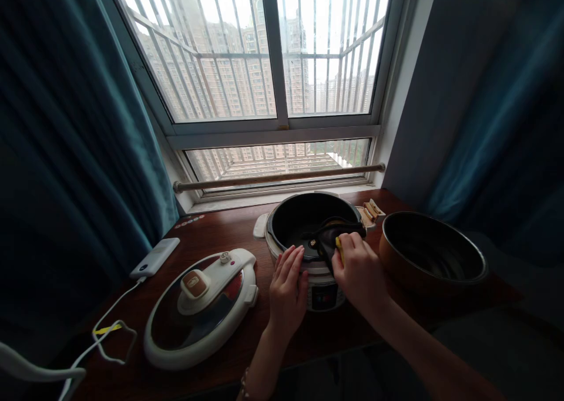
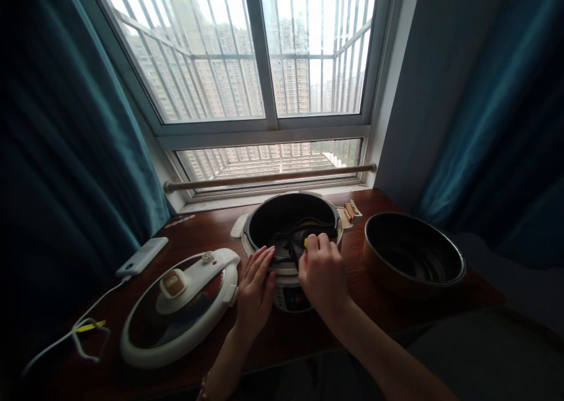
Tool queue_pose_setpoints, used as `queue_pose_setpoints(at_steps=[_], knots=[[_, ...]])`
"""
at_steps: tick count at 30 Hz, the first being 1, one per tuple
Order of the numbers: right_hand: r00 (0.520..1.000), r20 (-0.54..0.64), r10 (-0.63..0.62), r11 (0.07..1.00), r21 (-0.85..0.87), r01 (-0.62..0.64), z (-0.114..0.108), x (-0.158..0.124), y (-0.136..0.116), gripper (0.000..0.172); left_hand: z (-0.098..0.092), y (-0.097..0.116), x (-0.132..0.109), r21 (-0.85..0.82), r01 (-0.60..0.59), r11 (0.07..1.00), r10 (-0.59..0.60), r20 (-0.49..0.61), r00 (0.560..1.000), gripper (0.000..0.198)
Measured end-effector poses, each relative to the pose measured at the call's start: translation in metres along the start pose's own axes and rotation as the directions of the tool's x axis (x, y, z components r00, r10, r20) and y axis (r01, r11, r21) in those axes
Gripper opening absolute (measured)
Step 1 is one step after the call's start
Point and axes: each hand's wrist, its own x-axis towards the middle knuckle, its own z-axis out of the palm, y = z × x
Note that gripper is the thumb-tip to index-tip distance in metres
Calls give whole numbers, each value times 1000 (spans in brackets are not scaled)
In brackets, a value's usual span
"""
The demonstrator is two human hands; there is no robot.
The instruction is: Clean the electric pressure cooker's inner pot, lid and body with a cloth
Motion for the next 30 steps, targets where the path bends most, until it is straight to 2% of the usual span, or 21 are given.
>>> queue_pose_setpoints(at_steps=[2, 4, 5, 7, 9, 11, 12, 14, 16, 19, 22, 26, 28, 30], knots=[[999, 6, -33, 990, 134, 32, 3, -5, -20, 10, -5, 9, 0, -38, 85, 996, -86, -30, 996, 53], [996, 43, -74, 945, 322, 57, 5, -6, -39, 17, -11, 20, 0, -45, 142, 989, -146, -117, 982, 55], [993, 65, -101, 899, 434, 63, 5, -6, -46, 20, -14, 25, 1, -32, 138, 990, -142, -164, 976, 55], [980, 85, -180, 749, 658, 80, 4, -3, -53, 24, -17, 32, 3, 13, 85, 996, -81, -210, 974, 52], [966, 86, -244, 580, 811, 74, 2, -1, -50, 27, -17, 33, 5, 69, 46, 997, -34, -165, 986, 50], [976, 85, -200, 496, 868, 26, 2, 1, -38, 27, -12, 31, 8, 151, 52, 987, -39, -93, 995, 50], [989, 68, -130, 503, 864, 7, 3, 1, -30, 26, -9, 29, 8, 200, 59, 978, -46, -66, 997, 50], [998, -54, 34, 594, 804, 23, 7, 0, -12, 25, -5, 23, 8, 278, 51, 959, -41, -41, 998, 49], [970, -219, 108, 719, 690, 76, 15, -2, 5, 24, -4, 16, 7, 298, 13, 954, -8, -16, 1000, 46], [956, -293, -7, 831, 530, 169, 29, -6, 24, 21, -14, 0, 8, 219, -84, 972, 72, 63, 995, 42], [936, -309, -170, 867, 405, 291, 41, -11, 32, 13, -26, -27, 15, 94, -107, 990, 99, 84, 992, 38], [922, -328, -205, 878, 354, 322, 48, -14, 32, 10, -34, -65, 32, -27, -4, 1000, 2, -42, 999, 32], [916, -353, -192, 879, 354, 320, 51, -14, 32, 11, -34, -80, 45, -58, 60, 997, -62, -39, 997, 31], [912, -374, -169, 879, 361, 311, 54, -14, 31, 11, -35, -92, 62, -79, 149, 986, -149, 11, 989, 33]])
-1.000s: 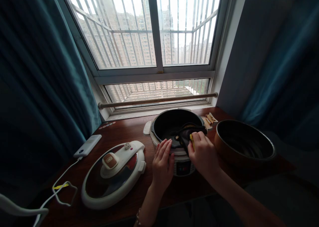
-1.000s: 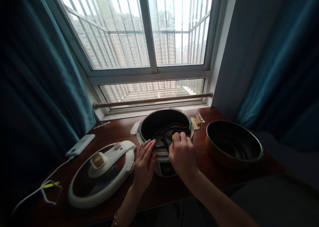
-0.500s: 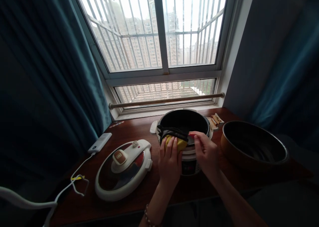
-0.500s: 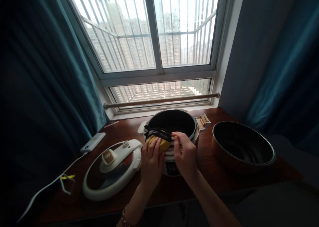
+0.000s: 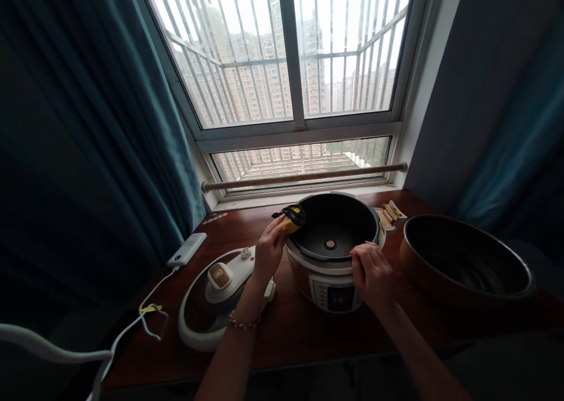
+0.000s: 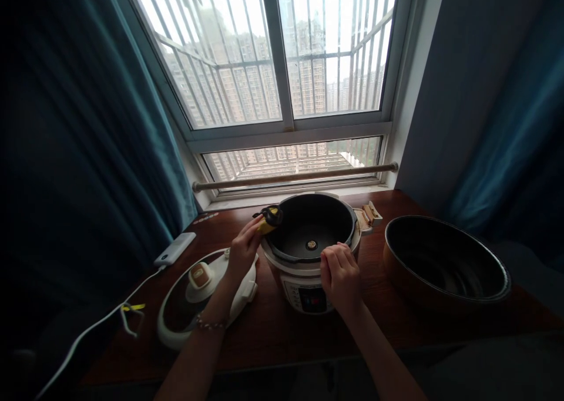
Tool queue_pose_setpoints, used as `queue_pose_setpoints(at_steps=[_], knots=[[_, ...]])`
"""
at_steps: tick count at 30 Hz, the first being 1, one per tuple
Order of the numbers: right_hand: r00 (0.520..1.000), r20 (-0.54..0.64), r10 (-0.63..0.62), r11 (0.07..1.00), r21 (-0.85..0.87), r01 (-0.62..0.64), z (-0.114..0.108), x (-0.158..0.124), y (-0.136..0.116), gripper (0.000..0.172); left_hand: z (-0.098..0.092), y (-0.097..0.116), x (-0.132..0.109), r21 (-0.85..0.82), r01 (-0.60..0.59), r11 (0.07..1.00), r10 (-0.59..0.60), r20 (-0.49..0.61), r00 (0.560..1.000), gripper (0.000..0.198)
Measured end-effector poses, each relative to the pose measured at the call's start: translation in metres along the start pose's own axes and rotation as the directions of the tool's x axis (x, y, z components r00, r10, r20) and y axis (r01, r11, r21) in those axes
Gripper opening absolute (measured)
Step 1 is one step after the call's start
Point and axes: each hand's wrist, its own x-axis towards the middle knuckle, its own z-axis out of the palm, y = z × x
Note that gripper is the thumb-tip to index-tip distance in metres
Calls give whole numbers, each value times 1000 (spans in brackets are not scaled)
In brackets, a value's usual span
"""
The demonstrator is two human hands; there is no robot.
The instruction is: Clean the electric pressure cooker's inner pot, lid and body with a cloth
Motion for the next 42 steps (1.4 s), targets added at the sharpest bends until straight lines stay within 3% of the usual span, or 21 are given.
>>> queue_pose_setpoints(at_steps=[3, 8, 13, 18, 22, 26, 31, 33, 36, 40, 42], knots=[[1000, -13, 9, 1000, 6, -9, 3, -2, 1, 11, 0, -12, 34, 27, 139, 990, -142, 114, 983, 36], [999, -39, -10, 1000, 2, 11, 6, -2, 3, 10, 15, -27, 88, 84, 164, 983, -181, 271, 945, 30], [1000, -26, -16, 1000, -5, 16, 6, -3, 5, 10, 19, -32, 96, 103, 203, 974, -225, 298, 928, 35], [999, -27, -33, 999, -4, 33, 7, -4, 6, 10, -3, -22, 68, 107, 227, 968, -247, 240, 939, 35], [999, -32, -26, 1000, -1, 26, 8, -4, 6, 11, -12, 1, 27, 124, 259, 958, -272, 101, 957, 37], [999, -37, -16, 1000, -6, 15, 7, -3, 5, 11, 7, 32, -28, 112, 178, 978, -161, -145, 976, 34], [999, -28, -18, 1000, -7, 17, 6, -3, 2, 11, 50, 73, -97, 75, 141, 987, -113, -300, 947, 45], [999, -32, -9, 1000, -2, 9, 5, -3, 2, 11, 65, 87, -117, 119, 72, 990, -38, -272, 962, 51], [1000, -8, -8, 999, 51, 8, 1, -3, 4, 15, 82, 102, -133, 234, -112, 966, 145, -126, 981, 55], [998, 54, -16, 983, 186, 6, -13, -3, 5, 26, 90, 106, -136, 345, -270, 899, 290, -7, 957, 53], [996, 9, 86, 971, 223, -86, -22, -6, 2, 27, 87, 100, -136, 395, -328, 858, 347, 26, 938, 51]])
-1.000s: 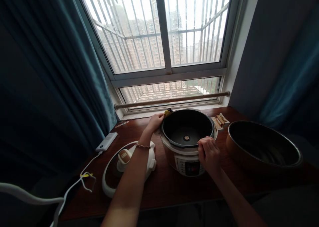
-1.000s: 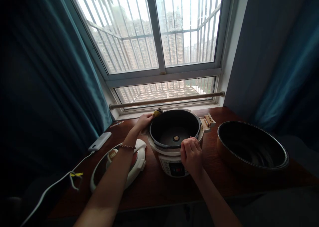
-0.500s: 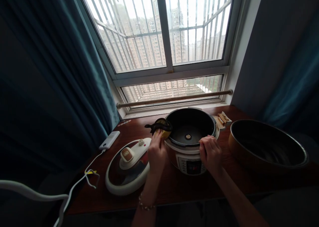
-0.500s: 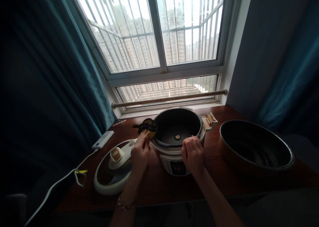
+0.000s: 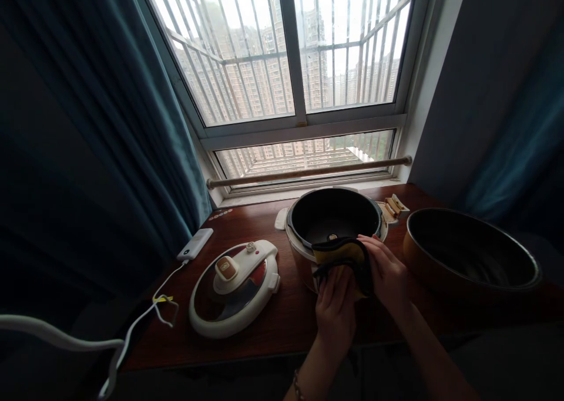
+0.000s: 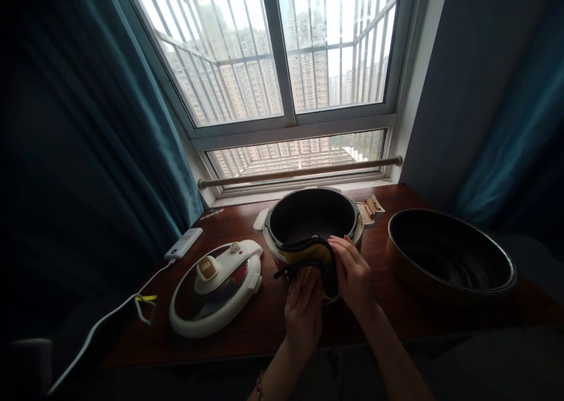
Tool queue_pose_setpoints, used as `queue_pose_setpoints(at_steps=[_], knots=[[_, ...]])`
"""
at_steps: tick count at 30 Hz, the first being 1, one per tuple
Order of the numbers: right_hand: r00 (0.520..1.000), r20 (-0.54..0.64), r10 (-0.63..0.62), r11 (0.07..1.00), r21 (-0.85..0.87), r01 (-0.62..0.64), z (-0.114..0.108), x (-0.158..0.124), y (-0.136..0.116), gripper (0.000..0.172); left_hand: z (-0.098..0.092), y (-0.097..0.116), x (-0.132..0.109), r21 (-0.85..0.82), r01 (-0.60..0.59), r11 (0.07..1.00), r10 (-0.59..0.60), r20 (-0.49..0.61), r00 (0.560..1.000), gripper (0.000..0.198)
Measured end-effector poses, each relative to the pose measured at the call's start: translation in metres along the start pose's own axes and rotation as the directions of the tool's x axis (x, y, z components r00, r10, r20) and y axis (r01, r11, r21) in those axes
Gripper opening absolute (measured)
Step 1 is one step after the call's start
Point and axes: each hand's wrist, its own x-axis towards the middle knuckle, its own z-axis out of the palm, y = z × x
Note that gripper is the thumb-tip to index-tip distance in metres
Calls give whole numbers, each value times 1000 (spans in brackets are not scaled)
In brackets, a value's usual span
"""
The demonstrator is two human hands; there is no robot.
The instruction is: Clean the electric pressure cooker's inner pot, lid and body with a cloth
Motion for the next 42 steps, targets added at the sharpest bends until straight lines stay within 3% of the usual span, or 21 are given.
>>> queue_pose_setpoints(at_steps=[4, 7, 9, 11, 12, 14, 20, 22, 24, 25, 28, 30, 32, 34, 36, 38, 42], knots=[[951, -209, 226, 973, 3, -231, -18, -17, -9, 27, -2, -20, -17, 50, -52, 997, 53, -27, 998, 51], [928, -213, 306, 949, -9, -315, -28, -37, -10, 26, 0, -33, -33, -62, 150, 987, -155, -100, 983, 45], [929, -165, 332, 939, -33, -342, -29, -51, -9, 24, 5, -39, -41, -191, 399, 897, -423, -100, 901, 38], [934, -108, 340, 936, -59, -348, -27, -64, -7, 23, 9, -44, -45, -309, 613, 727, -651, -29, 759, 32], [937, -83, 339, 936, -66, -345, -25, -70, -6, 22, 11, -45, -47, -353, 673, 650, -715, 13, 699, 30], [943, -44, 330, 941, -65, -333, -20, -80, -5, 22, 14, -45, -47, -410, 717, 564, -764, 70, 642, 30], [933, 19, 360, 933, 16, -361, -14, -85, -16, 24, 7, -20, -38, -476, 631, 613, -718, -3, 696, 33], [920, 61, 388, 917, 79, -392, -14, -83, -24, 25, -4, -10, -31, -544, 627, 558, -738, 21, 675, 32], [893, 135, 430, 879, 162, -448, -13, -81, -33, 25, -19, -1, -24, -644, 639, 420, -781, 102, 616, 29], [871, 187, 455, 846, 213, -488, -12, -80, -38, 26, -28, 4, -21, -697, 648, 307, -807, 170, 566, 27], [773, 328, 543, 651, 416, -634, -7, -80, -51, 33, -53, 19, -11, -790, 582, -193, -819, 456, 347, 31], [674, 402, 619, 424, 552, -718, -3, -80, -58, 43, -65, 27, -4, -745, 437, -504, -736, 636, 234, 33], [551, 481, 682, 149, 646, -749, 0, -81, -63, 50, -70, 34, 2, -663, 305, -684, -630, 747, 210, 29], [451, 557, 697, -87, 690, -718, 0, -81, -65, 49, -71, 36, 5, -580, 241, -778, -540, 813, 216, 23], [395, 585, 708, -219, 714, -665, -4, -82, -64, 44, -67, 36, 4, -478, 216, -852, -439, 875, 206, 20], [349, 556, 754, -250, 735, -630, -8, -85, -62, 36, -62, 36, -1, -367, 186, -911, -333, 923, 192, 25], [284, 418, 863, -170, 769, -617, -15, -101, -54, 29, -52, 40, -20, -203, 123, -971, -173, 961, 217, 31]])
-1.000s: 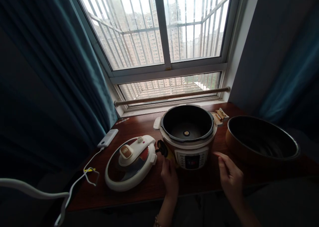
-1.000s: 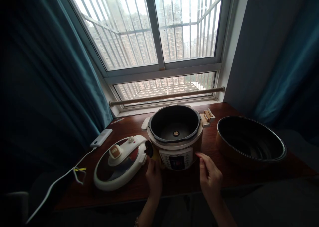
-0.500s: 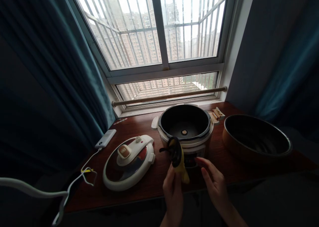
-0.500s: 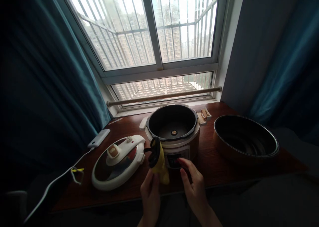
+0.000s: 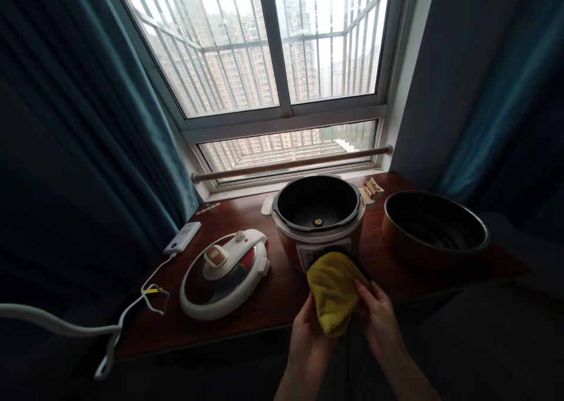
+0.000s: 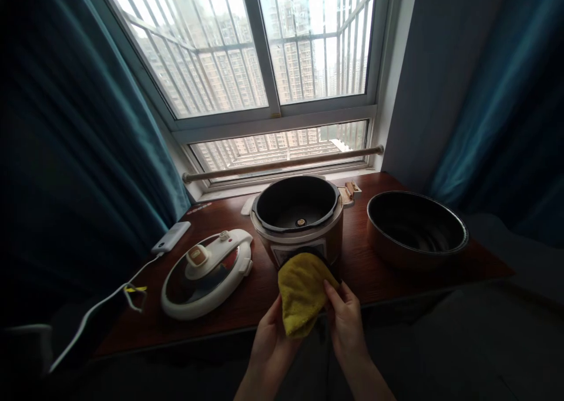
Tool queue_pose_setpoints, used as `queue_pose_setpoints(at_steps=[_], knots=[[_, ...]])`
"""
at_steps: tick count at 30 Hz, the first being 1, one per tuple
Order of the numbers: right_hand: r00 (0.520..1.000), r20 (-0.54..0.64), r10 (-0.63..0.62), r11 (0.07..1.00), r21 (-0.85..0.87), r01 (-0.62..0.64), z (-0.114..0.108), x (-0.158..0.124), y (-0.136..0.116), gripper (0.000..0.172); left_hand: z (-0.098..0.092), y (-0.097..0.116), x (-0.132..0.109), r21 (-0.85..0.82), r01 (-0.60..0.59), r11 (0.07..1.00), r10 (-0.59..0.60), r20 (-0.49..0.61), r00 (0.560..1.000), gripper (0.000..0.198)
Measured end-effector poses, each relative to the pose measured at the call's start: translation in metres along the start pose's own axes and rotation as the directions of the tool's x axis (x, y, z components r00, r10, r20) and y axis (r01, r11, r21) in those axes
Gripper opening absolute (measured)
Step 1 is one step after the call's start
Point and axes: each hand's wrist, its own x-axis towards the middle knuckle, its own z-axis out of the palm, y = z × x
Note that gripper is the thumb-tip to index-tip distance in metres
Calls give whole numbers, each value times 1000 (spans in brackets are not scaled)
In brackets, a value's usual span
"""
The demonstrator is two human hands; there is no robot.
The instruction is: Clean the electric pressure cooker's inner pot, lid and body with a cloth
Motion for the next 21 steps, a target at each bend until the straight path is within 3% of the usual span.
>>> queue_pose_setpoints(at_steps=[5, 10, 15, 18, 21], knots=[[989, -58, -136, 975, -183, 123, -24, -5, 10, 33, -26, -21, -2, -29, 299, 954, -299, 15, 954, 28], [985, -11, -171, 935, -318, 159, -33, -11, 13, 36, -41, -31, -12, -105, 369, 923, -368, 35, 929, 31], [985, -54, -162, 956, -256, 143, -29, -10, 12, 34, -42, -24, -21, -99, 232, 968, -235, -16, 972, 19], [996, -67, -54, 999, 1, 54, -19, -11, 6, 24, -41, -18, -20, -45, 110, 993, -115, -130, 985, 13], [991, 28, 127, 959, 254, -130, -3, -16, -2, 20, -47, -13, -18, 59, -63, 996, 77, -269, 960, 14]])
